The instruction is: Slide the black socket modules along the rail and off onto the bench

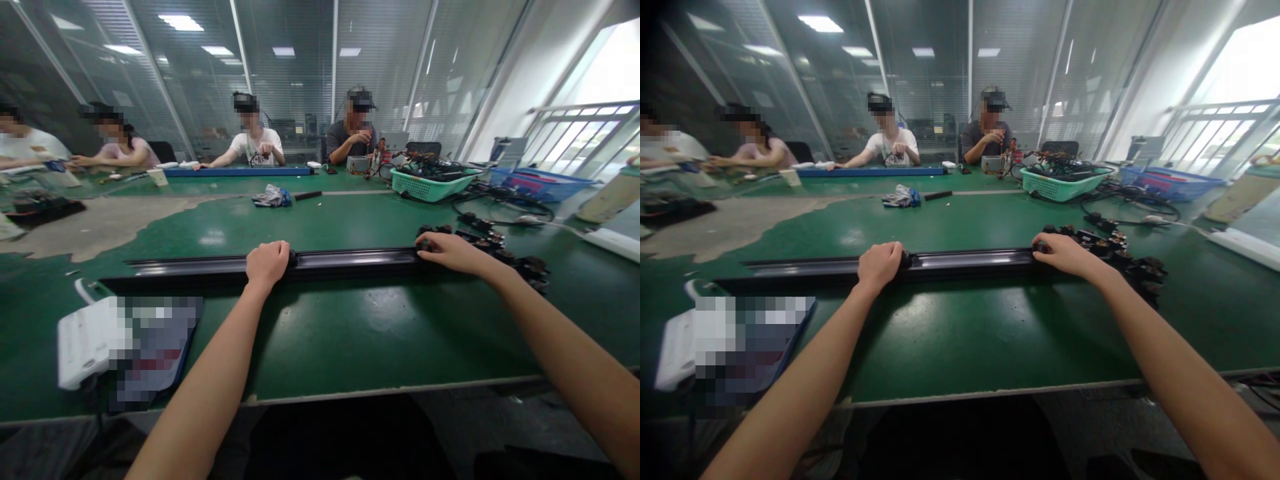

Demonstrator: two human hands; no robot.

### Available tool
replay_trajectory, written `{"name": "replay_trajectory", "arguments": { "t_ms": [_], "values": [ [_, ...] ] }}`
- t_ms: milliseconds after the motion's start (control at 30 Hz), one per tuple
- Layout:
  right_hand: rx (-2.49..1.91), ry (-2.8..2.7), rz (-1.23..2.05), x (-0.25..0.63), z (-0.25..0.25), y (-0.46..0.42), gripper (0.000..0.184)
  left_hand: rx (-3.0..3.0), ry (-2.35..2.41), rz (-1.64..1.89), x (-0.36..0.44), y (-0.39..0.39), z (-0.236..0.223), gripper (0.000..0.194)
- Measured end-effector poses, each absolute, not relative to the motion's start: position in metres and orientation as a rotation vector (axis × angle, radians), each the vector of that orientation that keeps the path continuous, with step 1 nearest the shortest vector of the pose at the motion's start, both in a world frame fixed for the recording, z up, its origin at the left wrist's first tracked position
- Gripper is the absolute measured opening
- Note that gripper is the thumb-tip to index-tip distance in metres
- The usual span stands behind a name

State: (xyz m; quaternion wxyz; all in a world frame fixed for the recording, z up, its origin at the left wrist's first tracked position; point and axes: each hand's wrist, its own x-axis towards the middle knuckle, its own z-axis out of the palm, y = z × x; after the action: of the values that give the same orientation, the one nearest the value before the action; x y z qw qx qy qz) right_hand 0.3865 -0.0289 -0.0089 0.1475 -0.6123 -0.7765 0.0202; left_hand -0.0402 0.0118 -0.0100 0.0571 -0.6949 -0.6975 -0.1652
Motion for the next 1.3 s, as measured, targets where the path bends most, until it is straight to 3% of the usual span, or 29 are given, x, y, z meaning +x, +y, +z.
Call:
{"name": "replay_trajectory", "arguments": {
  "t_ms": [667,1300],
  "values": [
    [-1.706,-2.051,-0.166,0.429,-0.041,-0.038,0.043,-2.104,-2.09,-0.507,-0.042,0.014,-0.013,0.06],
    [-2.159,-1.566,-0.161,0.456,-0.043,-0.045,0.046,-2.094,-2.096,-0.489,-0.041,0.012,-0.011,0.06]
  ]
}}
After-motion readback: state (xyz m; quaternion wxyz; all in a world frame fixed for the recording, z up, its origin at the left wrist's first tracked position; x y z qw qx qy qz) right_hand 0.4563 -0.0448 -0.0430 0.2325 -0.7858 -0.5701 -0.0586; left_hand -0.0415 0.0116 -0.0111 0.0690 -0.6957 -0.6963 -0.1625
